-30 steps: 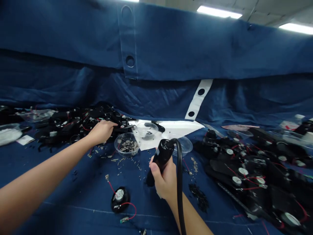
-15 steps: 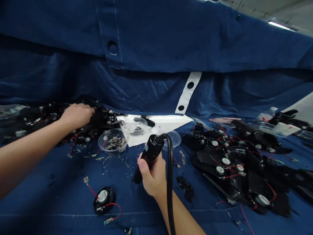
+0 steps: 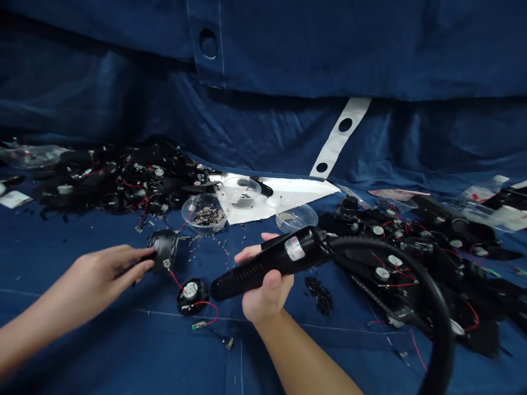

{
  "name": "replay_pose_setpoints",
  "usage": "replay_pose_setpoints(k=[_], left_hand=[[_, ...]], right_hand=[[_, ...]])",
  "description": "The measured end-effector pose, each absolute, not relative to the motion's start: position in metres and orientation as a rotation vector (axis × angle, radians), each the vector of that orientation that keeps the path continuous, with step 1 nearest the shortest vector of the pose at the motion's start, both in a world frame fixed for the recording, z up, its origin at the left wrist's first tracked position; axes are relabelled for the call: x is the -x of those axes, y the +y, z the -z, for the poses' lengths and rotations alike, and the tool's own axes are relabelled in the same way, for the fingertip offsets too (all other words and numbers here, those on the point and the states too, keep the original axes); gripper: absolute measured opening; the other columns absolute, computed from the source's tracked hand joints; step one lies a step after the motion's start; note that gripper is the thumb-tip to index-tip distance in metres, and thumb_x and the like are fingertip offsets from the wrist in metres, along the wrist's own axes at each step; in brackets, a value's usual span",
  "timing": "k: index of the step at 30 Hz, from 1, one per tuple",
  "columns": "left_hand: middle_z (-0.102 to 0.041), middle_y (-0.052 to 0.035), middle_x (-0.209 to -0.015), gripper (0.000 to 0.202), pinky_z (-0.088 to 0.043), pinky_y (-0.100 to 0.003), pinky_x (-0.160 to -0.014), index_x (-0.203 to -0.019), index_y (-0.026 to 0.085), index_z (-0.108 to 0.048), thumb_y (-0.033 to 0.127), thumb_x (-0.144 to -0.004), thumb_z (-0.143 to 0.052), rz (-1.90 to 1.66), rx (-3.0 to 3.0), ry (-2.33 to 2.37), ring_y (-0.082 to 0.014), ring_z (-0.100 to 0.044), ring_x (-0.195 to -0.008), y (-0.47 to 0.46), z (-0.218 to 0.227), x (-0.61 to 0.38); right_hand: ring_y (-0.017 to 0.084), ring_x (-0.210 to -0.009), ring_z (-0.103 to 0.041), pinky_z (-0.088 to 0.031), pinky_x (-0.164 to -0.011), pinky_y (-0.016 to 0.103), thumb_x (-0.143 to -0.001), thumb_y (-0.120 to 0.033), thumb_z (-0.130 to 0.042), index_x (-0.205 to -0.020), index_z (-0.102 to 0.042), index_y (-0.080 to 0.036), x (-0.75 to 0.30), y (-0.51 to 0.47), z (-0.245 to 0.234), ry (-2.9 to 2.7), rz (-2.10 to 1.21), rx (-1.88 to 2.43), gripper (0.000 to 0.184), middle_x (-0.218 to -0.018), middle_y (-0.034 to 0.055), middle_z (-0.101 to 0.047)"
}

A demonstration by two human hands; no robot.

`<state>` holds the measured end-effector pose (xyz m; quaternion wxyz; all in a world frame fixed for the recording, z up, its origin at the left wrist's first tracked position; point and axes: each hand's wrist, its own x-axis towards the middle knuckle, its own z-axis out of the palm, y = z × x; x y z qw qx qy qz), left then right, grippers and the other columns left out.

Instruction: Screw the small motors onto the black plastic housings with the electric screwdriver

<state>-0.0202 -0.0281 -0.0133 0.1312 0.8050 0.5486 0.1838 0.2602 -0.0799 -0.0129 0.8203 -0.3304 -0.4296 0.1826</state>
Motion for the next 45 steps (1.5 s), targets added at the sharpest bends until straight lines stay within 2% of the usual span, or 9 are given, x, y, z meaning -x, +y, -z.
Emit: replay_pose_setpoints(k=[6, 10, 15, 19, 23, 30, 34, 39, 45], left_hand=[[-0.072, -0.0151, -0.121, 0.062, -0.056, -0.059, -0.088, -0.128, 0.029, -0.075, 0.072, -0.092, -0.048, -0.470, -2.698, 1.600, -0.0423, -0.067, -0.105, -0.065, 0.016, 0.018], [-0.055, -0.0038, -0.155, 0.066, -0.048, -0.049, -0.111, -0.155, 0.041, -0.048, 0.047, -0.092, -0.068, -0.337, -2.648, 0.980, -0.0341, -0.050, -0.140, -0.055, 0.008, 0.002], [-0.062, -0.0038, -0.146, 0.070, -0.048, -0.045, -0.109, -0.156, 0.043, -0.043, 0.021, -0.093, -0.066, -0.229, -2.478, 0.875, -0.0288, -0.049, -0.140, -0.051, 0.018, -0.020], [-0.072, -0.0071, -0.121, 0.067, -0.045, -0.052, -0.110, -0.146, 0.034, -0.059, 0.044, -0.084, -0.082, -0.336, -2.541, 0.956, -0.0314, -0.060, -0.120, -0.061, 0.017, -0.026], [-0.060, -0.0081, -0.148, 0.088, -0.038, -0.056, -0.118, -0.150, 0.039, -0.053, 0.060, -0.072, -0.086, -0.335, -2.569, 0.898, -0.0367, -0.049, -0.141, -0.056, 0.001, -0.001], [-0.046, 0.0058, -0.162, 0.072, -0.025, -0.059, -0.127, -0.149, 0.051, -0.051, 0.011, -0.090, -0.058, 0.140, -2.536, 0.768, -0.0290, -0.026, -0.159, -0.015, -0.015, 0.039], [-0.056, 0.0044, -0.155, 0.057, -0.022, -0.055, -0.130, -0.141, 0.045, -0.061, 0.014, -0.094, -0.056, 0.099, -2.593, 0.734, -0.0251, -0.038, -0.154, -0.002, -0.011, 0.032], [-0.066, -0.0020, -0.141, 0.051, -0.048, -0.044, -0.116, -0.126, 0.035, -0.069, 0.037, -0.078, -0.086, -0.048, -2.550, 0.829, -0.0297, -0.058, -0.137, 0.000, -0.012, 0.030], [-0.070, -0.0048, -0.132, 0.031, -0.061, -0.033, -0.096, -0.111, 0.029, -0.076, 0.047, -0.086, -0.079, -0.561, -2.681, 0.744, -0.0230, -0.071, -0.114, -0.035, 0.000, 0.023]], right_hand=[[0.021, -0.048, -0.063, -0.052, -0.048, 0.033, -0.095, -0.064, -0.055, -0.111, -0.057, -0.020, -0.250, -0.078, 0.013, -0.987, -0.406, 0.680, 0.047, -0.062, 0.0009, -0.070], [0.022, -0.048, -0.065, -0.054, -0.047, 0.034, -0.099, -0.062, -0.052, -0.113, -0.056, -0.020, -0.254, -0.076, 0.019, -1.012, -0.437, 0.706, 0.044, -0.064, 0.0017, -0.070], [0.022, -0.054, -0.068, -0.057, -0.053, 0.036, -0.101, -0.060, -0.051, -0.118, -0.055, -0.023, -0.256, -0.077, 0.027, -1.061, -0.523, 0.699, 0.040, -0.071, 0.0011, -0.072], [0.021, -0.055, -0.067, -0.057, -0.055, 0.035, -0.101, -0.059, -0.051, -0.119, -0.055, -0.024, -0.254, -0.075, 0.031, -1.042, -0.571, 0.683, 0.039, -0.072, 0.0006, -0.071], [0.021, -0.053, -0.067, -0.056, -0.053, 0.034, -0.101, -0.058, -0.051, -0.118, -0.056, -0.022, -0.253, -0.072, 0.033, -1.040, -0.566, 0.662, 0.040, -0.070, 0.0008, -0.071], [0.018, -0.057, -0.069, -0.058, -0.057, 0.030, -0.102, -0.052, -0.054, -0.118, -0.056, -0.022, -0.257, -0.071, 0.031, -1.063, -0.605, 0.612, 0.034, -0.073, 0.0005, -0.073], [0.019, -0.053, -0.068, -0.059, -0.052, 0.031, -0.099, -0.061, -0.056, -0.112, -0.057, -0.022, -0.257, -0.069, 0.028, -1.039, -0.594, 0.654, 0.040, -0.070, -0.0003, -0.072], [0.018, -0.052, -0.068, -0.060, -0.050, 0.031, -0.098, -0.063, -0.058, -0.114, -0.057, -0.023, -0.256, -0.067, 0.028, -1.006, -0.607, 0.664, 0.043, -0.069, -0.0020, -0.072], [0.018, -0.051, -0.068, -0.059, -0.052, 0.031, -0.099, -0.063, -0.056, -0.113, -0.056, -0.021, -0.257, -0.066, 0.028, -1.002, -0.603, 0.690, 0.044, -0.067, -0.0022, -0.071]])
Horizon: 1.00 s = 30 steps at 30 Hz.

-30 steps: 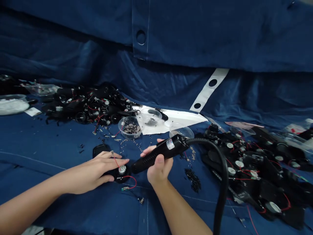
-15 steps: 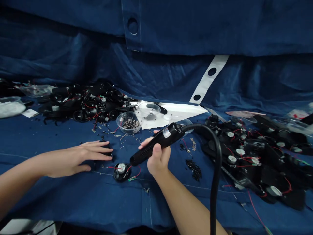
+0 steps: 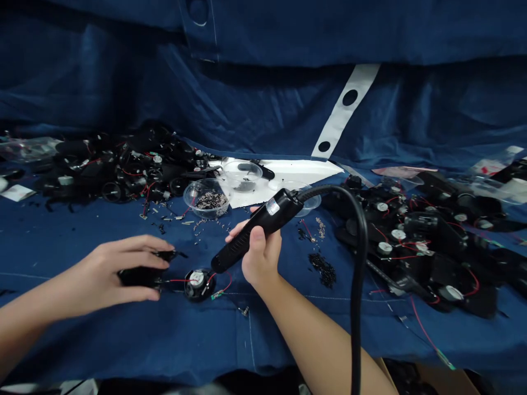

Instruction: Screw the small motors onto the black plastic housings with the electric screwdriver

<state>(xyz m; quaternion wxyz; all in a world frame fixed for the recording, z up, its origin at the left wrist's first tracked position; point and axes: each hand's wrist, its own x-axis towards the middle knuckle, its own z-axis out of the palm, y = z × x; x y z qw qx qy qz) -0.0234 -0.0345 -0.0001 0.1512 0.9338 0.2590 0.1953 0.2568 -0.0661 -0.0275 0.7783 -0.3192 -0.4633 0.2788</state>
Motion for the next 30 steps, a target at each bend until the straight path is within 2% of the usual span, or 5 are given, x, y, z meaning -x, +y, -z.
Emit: replay_pose_setpoints(k=[8, 16, 22, 25, 30], left_hand=[[-0.074, -0.0121, -0.125, 0.023, -0.062, -0.042, -0.099, -0.107, 0.018, -0.078, 0.036, -0.095, -0.071, -0.944, -2.914, 0.806, -0.0266, -0.072, -0.113, -0.092, 0.029, -0.009], [-0.071, -0.0090, -0.100, 0.020, -0.064, -0.037, -0.069, -0.097, 0.017, -0.078, 0.036, -0.092, -0.073, -0.764, -2.900, 0.977, -0.0227, -0.069, -0.084, -0.100, 0.025, -0.027], [-0.069, -0.0103, -0.106, 0.019, -0.064, -0.041, -0.076, -0.104, 0.016, -0.077, 0.030, -0.092, -0.072, -0.564, -2.984, 0.958, -0.0253, -0.068, -0.091, -0.101, 0.015, -0.027], [-0.069, -0.0098, -0.112, 0.022, -0.063, -0.037, -0.083, -0.113, 0.019, -0.075, 0.029, -0.098, -0.064, -0.634, -2.938, 0.899, -0.0235, -0.068, -0.098, -0.101, 0.014, -0.018], [-0.069, -0.0084, -0.110, 0.017, -0.061, -0.032, -0.082, -0.108, 0.020, -0.075, 0.028, -0.099, -0.063, -0.785, -2.830, 0.939, -0.0199, -0.068, -0.096, -0.106, 0.018, -0.014]], right_hand=[[0.017, -0.051, -0.067, -0.059, -0.051, 0.031, -0.100, -0.062, -0.054, -0.113, -0.054, -0.020, -0.257, -0.066, 0.027, -1.032, -0.582, 0.697, 0.044, -0.067, -0.0022, -0.071], [0.017, -0.054, -0.068, -0.059, -0.054, 0.031, -0.102, -0.058, -0.054, -0.116, -0.054, -0.020, -0.258, -0.069, 0.031, -1.041, -0.599, 0.671, 0.040, -0.070, -0.0018, -0.071], [0.017, -0.057, -0.069, -0.060, -0.057, 0.031, -0.103, -0.055, -0.053, -0.118, -0.054, -0.022, -0.259, -0.069, 0.033, -1.075, -0.580, 0.651, 0.036, -0.072, -0.0022, -0.072], [0.018, -0.057, -0.069, -0.060, -0.056, 0.031, -0.103, -0.052, -0.055, -0.119, -0.055, -0.023, -0.259, -0.069, 0.035, -1.081, -0.587, 0.634, 0.034, -0.073, -0.0022, -0.072], [0.017, -0.058, -0.070, -0.060, -0.056, 0.032, -0.102, -0.049, -0.057, -0.120, -0.056, -0.024, -0.259, -0.067, 0.038, -1.060, -0.619, 0.615, 0.031, -0.074, -0.0021, -0.073]])
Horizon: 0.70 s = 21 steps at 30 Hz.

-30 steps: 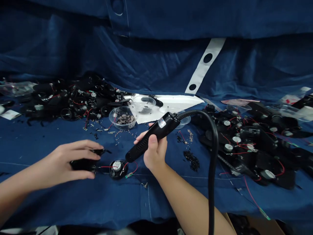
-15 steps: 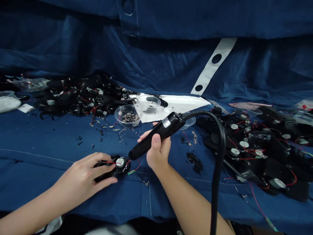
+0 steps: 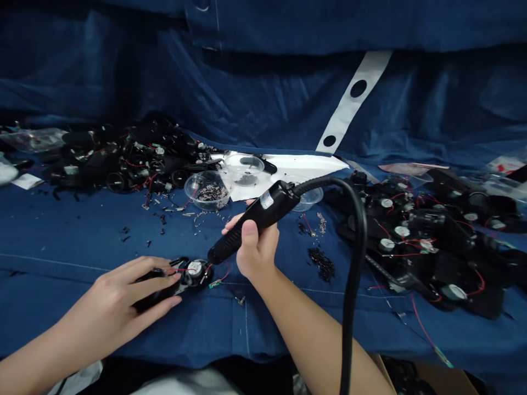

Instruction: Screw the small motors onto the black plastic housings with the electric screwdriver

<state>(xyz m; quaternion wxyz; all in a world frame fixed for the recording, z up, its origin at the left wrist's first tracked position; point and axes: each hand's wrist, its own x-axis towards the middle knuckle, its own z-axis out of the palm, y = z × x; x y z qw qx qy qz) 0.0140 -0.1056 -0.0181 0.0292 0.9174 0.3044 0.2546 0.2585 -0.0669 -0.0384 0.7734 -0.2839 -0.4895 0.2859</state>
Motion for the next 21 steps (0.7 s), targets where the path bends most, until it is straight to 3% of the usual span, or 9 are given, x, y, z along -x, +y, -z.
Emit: replay_pose_setpoints(k=[10, 16, 21], left_hand=[[-0.069, -0.0104, -0.103, 0.024, -0.060, -0.037, -0.077, -0.103, 0.016, -0.076, 0.030, -0.100, -0.057, -0.674, -2.903, 0.983, -0.0235, -0.067, -0.091, -0.108, 0.021, -0.028], [-0.069, -0.0075, -0.114, 0.019, -0.058, -0.037, -0.089, -0.106, 0.023, -0.078, 0.034, -0.097, -0.064, -0.391, -2.874, 0.862, -0.0226, -0.068, -0.099, -0.081, 0.009, -0.023], [-0.071, -0.0039, -0.118, 0.018, -0.055, -0.037, -0.097, -0.106, 0.030, -0.079, 0.035, -0.091, -0.072, -0.409, -2.845, 0.733, -0.0238, -0.066, -0.113, -0.059, -0.019, -0.016]], right_hand=[[0.016, -0.058, -0.068, -0.059, -0.057, 0.031, -0.103, -0.051, -0.054, -0.119, -0.054, -0.024, -0.259, -0.069, 0.036, -1.072, -0.612, 0.633, 0.032, -0.074, -0.0028, -0.072], [0.019, -0.059, -0.072, -0.062, -0.057, 0.034, -0.100, -0.052, -0.060, -0.119, -0.054, -0.024, -0.264, -0.072, 0.026, -1.097, -0.616, 0.722, 0.035, -0.076, -0.0014, -0.074], [0.023, -0.056, -0.073, -0.064, -0.056, 0.039, -0.094, -0.065, -0.062, -0.117, -0.057, -0.021, -0.287, -0.101, -0.014, -0.858, -0.314, 0.767, 0.050, -0.072, 0.0002, -0.075]])
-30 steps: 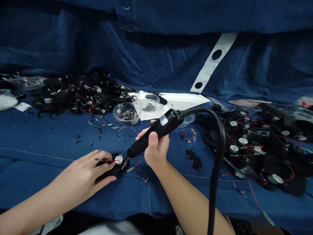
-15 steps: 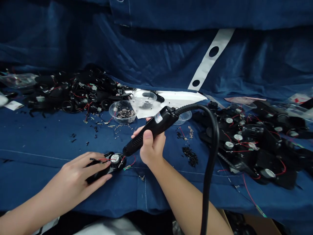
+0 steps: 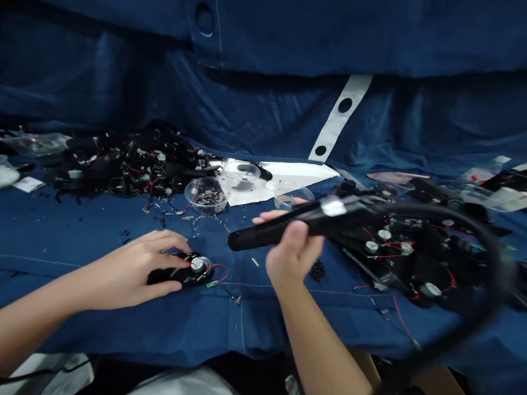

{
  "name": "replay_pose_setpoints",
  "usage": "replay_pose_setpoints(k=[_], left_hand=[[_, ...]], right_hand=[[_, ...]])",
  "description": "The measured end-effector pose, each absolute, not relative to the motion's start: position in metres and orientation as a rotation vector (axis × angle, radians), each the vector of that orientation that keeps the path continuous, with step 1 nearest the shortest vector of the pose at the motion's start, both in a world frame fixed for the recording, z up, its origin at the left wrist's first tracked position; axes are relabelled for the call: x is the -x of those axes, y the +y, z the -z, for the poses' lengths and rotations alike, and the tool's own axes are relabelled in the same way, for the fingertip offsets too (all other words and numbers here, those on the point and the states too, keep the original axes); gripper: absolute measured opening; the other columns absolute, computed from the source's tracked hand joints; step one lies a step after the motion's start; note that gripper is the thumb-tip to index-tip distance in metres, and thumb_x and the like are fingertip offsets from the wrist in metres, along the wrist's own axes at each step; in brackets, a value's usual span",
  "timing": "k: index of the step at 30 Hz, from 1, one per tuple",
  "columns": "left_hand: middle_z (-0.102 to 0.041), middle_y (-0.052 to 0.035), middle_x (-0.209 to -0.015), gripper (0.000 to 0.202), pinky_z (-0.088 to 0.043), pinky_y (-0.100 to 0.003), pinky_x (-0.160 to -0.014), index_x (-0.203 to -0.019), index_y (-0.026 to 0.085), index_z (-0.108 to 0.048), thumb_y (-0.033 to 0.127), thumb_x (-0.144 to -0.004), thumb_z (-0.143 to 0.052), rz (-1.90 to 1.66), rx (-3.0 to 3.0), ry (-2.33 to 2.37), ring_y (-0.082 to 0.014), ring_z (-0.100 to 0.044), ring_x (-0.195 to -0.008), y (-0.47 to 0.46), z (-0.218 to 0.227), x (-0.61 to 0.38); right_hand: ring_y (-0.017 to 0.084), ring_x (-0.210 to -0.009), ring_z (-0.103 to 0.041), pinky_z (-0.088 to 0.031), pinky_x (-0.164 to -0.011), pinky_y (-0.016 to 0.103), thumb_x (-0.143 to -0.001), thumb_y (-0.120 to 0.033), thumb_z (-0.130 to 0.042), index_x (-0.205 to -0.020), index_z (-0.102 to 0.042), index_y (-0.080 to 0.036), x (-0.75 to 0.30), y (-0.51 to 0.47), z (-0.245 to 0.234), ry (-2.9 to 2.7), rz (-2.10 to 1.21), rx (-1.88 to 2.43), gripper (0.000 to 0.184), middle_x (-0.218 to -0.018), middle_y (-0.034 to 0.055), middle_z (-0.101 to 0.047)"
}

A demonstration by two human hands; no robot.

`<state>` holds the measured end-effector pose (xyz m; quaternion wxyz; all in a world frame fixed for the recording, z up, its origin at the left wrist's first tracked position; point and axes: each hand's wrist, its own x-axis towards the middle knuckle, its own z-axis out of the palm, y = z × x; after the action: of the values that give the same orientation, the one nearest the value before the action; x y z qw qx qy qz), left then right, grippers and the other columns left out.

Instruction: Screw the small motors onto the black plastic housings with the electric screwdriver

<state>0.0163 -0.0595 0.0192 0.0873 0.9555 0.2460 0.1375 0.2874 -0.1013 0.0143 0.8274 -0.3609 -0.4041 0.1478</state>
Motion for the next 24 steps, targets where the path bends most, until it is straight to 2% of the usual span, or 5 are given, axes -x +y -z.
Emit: replay_pose_setpoints(k=[7, 11, 14, 19, 24], left_hand=[[-0.071, -0.0063, -0.108, 0.017, -0.055, -0.035, -0.090, -0.100, 0.021, -0.074, 0.025, -0.098, -0.058, -1.057, -2.752, 0.775, -0.0206, -0.066, -0.101, -0.068, -0.046, -0.064], [-0.070, -0.0103, -0.082, 0.022, -0.054, -0.039, -0.080, -0.081, 0.015, -0.075, 0.015, -0.093, -0.057, -0.313, -3.104, 0.823, -0.0257, -0.066, -0.085, -0.048, -0.037, -0.122], [-0.074, -0.0119, -0.085, 0.016, -0.052, -0.037, -0.077, -0.081, 0.016, -0.078, 0.010, -0.084, -0.063, 0.186, -2.970, 0.856, -0.0258, -0.068, -0.083, -0.018, -0.030, -0.148], [-0.076, -0.0057, -0.083, 0.013, -0.048, -0.032, -0.071, -0.087, 0.023, -0.082, 0.019, -0.077, -0.076, 0.325, -2.830, 0.778, -0.0212, -0.068, -0.076, 0.012, -0.016, -0.160], [-0.076, -0.0062, -0.082, 0.018, -0.047, -0.032, -0.072, -0.085, 0.022, -0.081, 0.015, -0.080, -0.066, 0.297, -2.829, 0.728, -0.0198, -0.066, -0.074, 0.014, -0.009, -0.161]], right_hand=[[0.023, -0.058, -0.068, -0.065, -0.058, 0.043, -0.094, -0.063, -0.061, -0.097, -0.066, -0.029, -0.371, -0.173, 0.012, -0.204, 0.008, 0.913, 0.034, -0.071, 0.0017, -0.068], [0.026, -0.066, -0.071, -0.067, -0.059, 0.048, -0.086, -0.065, -0.068, -0.085, -0.064, -0.029, -0.408, -0.196, 0.051, 0.025, -0.055, 0.981, 0.037, -0.075, 0.0043, -0.067], [0.026, -0.068, -0.072, -0.068, -0.063, 0.047, -0.085, -0.062, -0.067, -0.079, -0.064, -0.030, -0.414, -0.201, 0.061, 0.086, -0.091, 1.008, 0.033, -0.074, 0.0053, -0.065], [0.032, -0.078, -0.074, -0.066, -0.065, 0.048, -0.085, -0.065, -0.065, -0.073, -0.066, -0.033, -0.409, -0.201, 0.062, 0.059, -0.089, 1.018, 0.035, -0.076, 0.0088, -0.064], [0.031, -0.082, -0.075, -0.065, -0.072, 0.047, -0.087, -0.063, -0.061, -0.071, -0.069, -0.034, -0.407, -0.200, 0.063, 0.059, -0.046, 1.031, 0.034, -0.078, 0.0100, -0.066]])
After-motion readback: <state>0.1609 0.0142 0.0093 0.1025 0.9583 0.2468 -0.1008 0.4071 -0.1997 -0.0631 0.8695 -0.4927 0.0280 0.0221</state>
